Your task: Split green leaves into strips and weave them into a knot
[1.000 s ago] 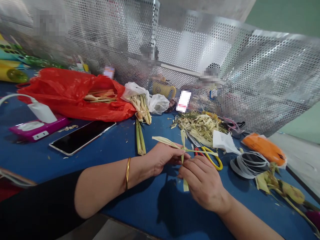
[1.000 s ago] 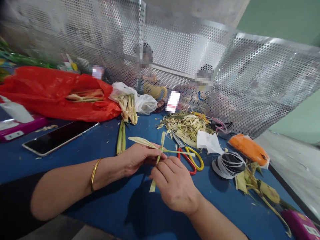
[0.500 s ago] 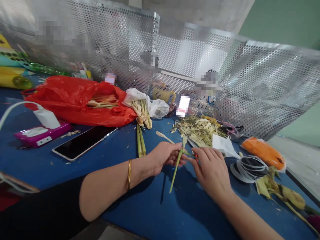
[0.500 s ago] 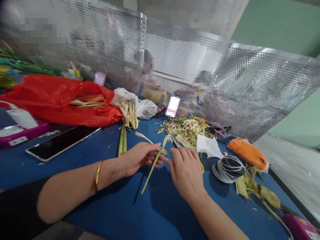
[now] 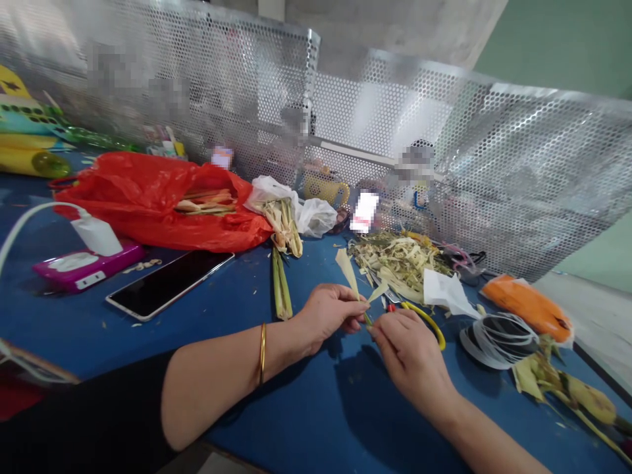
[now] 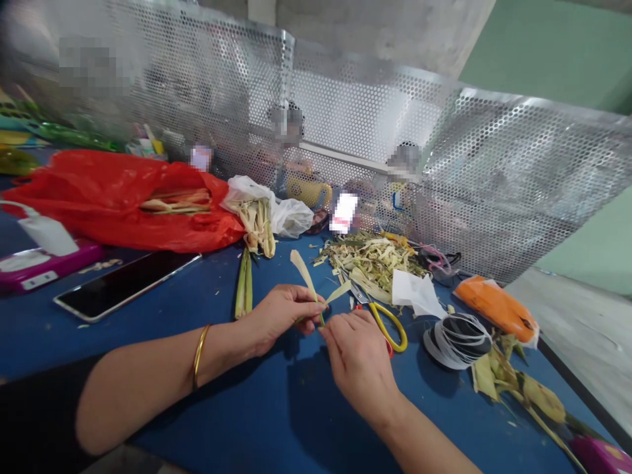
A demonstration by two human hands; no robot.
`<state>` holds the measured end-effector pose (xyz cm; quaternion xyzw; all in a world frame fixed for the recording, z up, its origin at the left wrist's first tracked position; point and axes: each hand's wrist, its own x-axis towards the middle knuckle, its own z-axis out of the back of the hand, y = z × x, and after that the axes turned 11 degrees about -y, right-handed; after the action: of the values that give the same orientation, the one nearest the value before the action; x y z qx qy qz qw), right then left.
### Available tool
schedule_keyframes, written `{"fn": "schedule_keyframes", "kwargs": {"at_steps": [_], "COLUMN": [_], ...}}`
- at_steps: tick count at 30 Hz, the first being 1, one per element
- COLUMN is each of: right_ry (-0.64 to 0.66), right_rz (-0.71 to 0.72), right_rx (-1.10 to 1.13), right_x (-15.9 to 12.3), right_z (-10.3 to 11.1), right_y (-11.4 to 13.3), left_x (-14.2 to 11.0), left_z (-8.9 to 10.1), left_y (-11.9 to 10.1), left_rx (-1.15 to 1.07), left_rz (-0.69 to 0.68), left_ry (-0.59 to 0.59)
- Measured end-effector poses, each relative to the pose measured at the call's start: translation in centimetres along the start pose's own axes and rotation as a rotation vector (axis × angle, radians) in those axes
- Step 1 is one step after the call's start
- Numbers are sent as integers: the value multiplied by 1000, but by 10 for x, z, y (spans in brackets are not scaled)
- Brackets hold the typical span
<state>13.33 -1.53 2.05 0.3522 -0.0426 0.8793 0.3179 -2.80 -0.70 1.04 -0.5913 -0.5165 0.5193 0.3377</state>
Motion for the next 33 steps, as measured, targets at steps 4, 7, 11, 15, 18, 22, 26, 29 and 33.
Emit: {"fn": "schedule_keyframes", "kwargs": {"at_steps": [4,7,11,15,18,22,26,29,33], "right_ry": [-6,58,168,-32,-143,-181,-246,-54,82], "right_rz": [-36,-227,-755,-973,-1063,-1132,-1125,-1073,-831], "right_rx": [68,206,514,810,986,1047,973,827,569], "right_x": [-1,-5,-4,2,4,2,1,2,4], "right_z": [0,-4,-11,-11,-9,-11,-14,-8,7], "right_y": [3,1,-9,-11,-8,-7,-11,-16,-13], "left_x": [4,8,7,0,-5,-7,-7,-6,-6], "left_z": [4,8,9,6,4,3,5,6,6], "left_y": [1,-1,-7,-8,-4,-1,-1,0,2], "left_rx": [52,53,56,139,213,241,289,319,356], "left_rz": [-14,27,58,34,-14,-73,-89,-126,-193], "left_ry": [48,121,121,169,150,142,225,215,160]}}
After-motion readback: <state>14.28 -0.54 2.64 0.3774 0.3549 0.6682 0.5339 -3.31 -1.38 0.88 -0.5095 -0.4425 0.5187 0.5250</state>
